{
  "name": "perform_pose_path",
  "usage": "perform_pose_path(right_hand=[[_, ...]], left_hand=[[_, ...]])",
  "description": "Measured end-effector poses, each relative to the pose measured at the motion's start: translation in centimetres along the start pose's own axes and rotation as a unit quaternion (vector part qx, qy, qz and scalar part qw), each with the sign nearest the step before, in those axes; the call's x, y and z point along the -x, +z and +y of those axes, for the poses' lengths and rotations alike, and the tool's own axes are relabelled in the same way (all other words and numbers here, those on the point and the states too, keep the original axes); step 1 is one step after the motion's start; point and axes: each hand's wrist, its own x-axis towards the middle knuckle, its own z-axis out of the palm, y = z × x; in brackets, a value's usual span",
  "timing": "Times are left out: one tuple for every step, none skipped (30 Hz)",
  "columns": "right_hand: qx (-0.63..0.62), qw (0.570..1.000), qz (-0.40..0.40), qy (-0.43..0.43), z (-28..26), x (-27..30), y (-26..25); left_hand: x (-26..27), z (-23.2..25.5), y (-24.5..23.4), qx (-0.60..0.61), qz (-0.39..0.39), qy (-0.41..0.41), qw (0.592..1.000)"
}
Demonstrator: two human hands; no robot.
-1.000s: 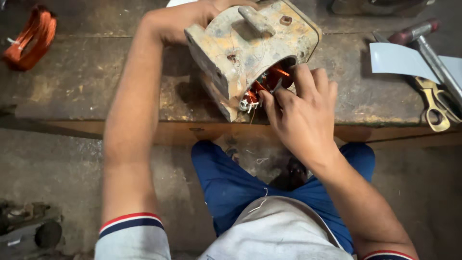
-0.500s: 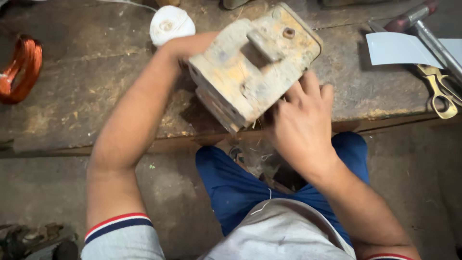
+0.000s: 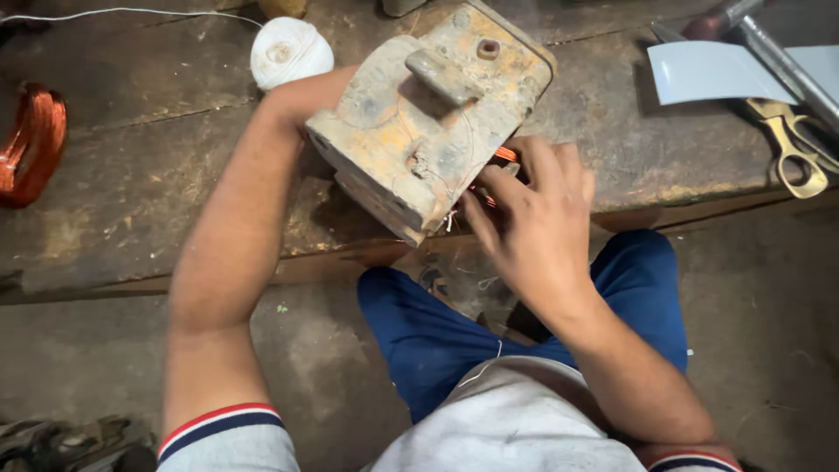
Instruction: The person winds copper wire into a motor stator, using a hammer to seat the coils and scissors to trim excess wire. The person also uses white string to secure the windings.
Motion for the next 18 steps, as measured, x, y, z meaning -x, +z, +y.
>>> perform_pose_path(right_hand=[[-0.003, 1.000, -0.001, 0.002, 0.0, 0.0, 0.1], [0.017, 1.000, 0.004, -0.004, -0.1, -0.1, 0.1], [0.037, 0.999, 0.009, -0.011, -0.1, -0.2, 0.1], [0.057, 0.998, 0.014, -0.019, -0.2, -0.4, 0.0], [0.045, 0.999, 0.007, -0.010, -0.2, -0.5, 0.0], [0.033, 0.999, -0.001, -0.003, -0.3, -0.7, 0.0], [0.020, 1.000, -0.009, 0.005, -0.3, -0.9, -0.1], [0.026, 1.000, -0.004, 0.000, -0.4, -1.0, -0.1], [0.033, 0.999, 0.002, -0.005, -0.4, -1.1, 0.0], [0.038, 0.999, 0.003, -0.007, -0.5, -1.0, 0.1], [0.032, 0.999, -0.003, -0.006, -0.6, -0.8, 0.2], [0.028, 1.000, -0.004, -0.004, -0.5, -0.8, 0.4], [0.024, 1.000, -0.006, -0.003, -0.5, -0.8, 0.4], [0.022, 1.000, 0.009, -0.011, -0.5, -0.6, 0.4], [0.020, 0.999, 0.024, -0.018, -0.5, -0.4, 0.3], [0.018, 0.999, 0.041, -0.030, -0.4, -0.4, 0.4], [-0.002, 0.998, 0.059, -0.026, -0.4, -0.2, 0.3], [-0.024, 0.997, 0.074, -0.024, -0.5, 0.1, 0.2]], left_hand=[[0.1, -0.1, 0.0, 0.006, -0.014, 0.033, 0.999], [0.1, -0.1, 0.0, 0.011, -0.028, 0.068, 0.997], [0.0, -0.1, 0.0, 0.016, -0.043, 0.103, 0.994], [0.0, -0.1, 0.1, 0.039, -0.033, 0.080, 0.995], [0.0, 0.0, 0.2, 0.061, -0.022, 0.058, 0.996], [0.0, 0.1, 0.2, 0.084, -0.010, 0.035, 0.996], [0.0, 0.2, 0.2, 0.048, -0.015, 0.097, 0.994], [0.1, 0.3, 0.2, 0.010, -0.020, 0.159, 0.987], [0.1, 0.4, 0.0, -0.027, -0.025, 0.219, 0.975], [0.2, 0.2, 0.1, -0.004, -0.022, 0.196, 0.980], [0.4, 0.1, 0.2, 0.019, -0.019, 0.172, 0.985], [0.3, 0.2, 0.0, 0.039, -0.017, 0.151, 0.988], [0.2, 0.2, 0.0, 0.043, -0.011, 0.138, 0.989], [0.2, 0.1, 0.0, 0.049, -0.004, 0.125, 0.991], [0.2, 0.0, 0.1, 0.054, 0.004, 0.112, 0.992], [0.1, 0.1, -0.1, 0.019, 0.003, 0.135, 0.991], [0.0, 0.3, -0.3, -0.017, 0.002, 0.157, 0.987], [0.3, 0.5, -0.4, -0.052, 0.004, 0.176, 0.983]])
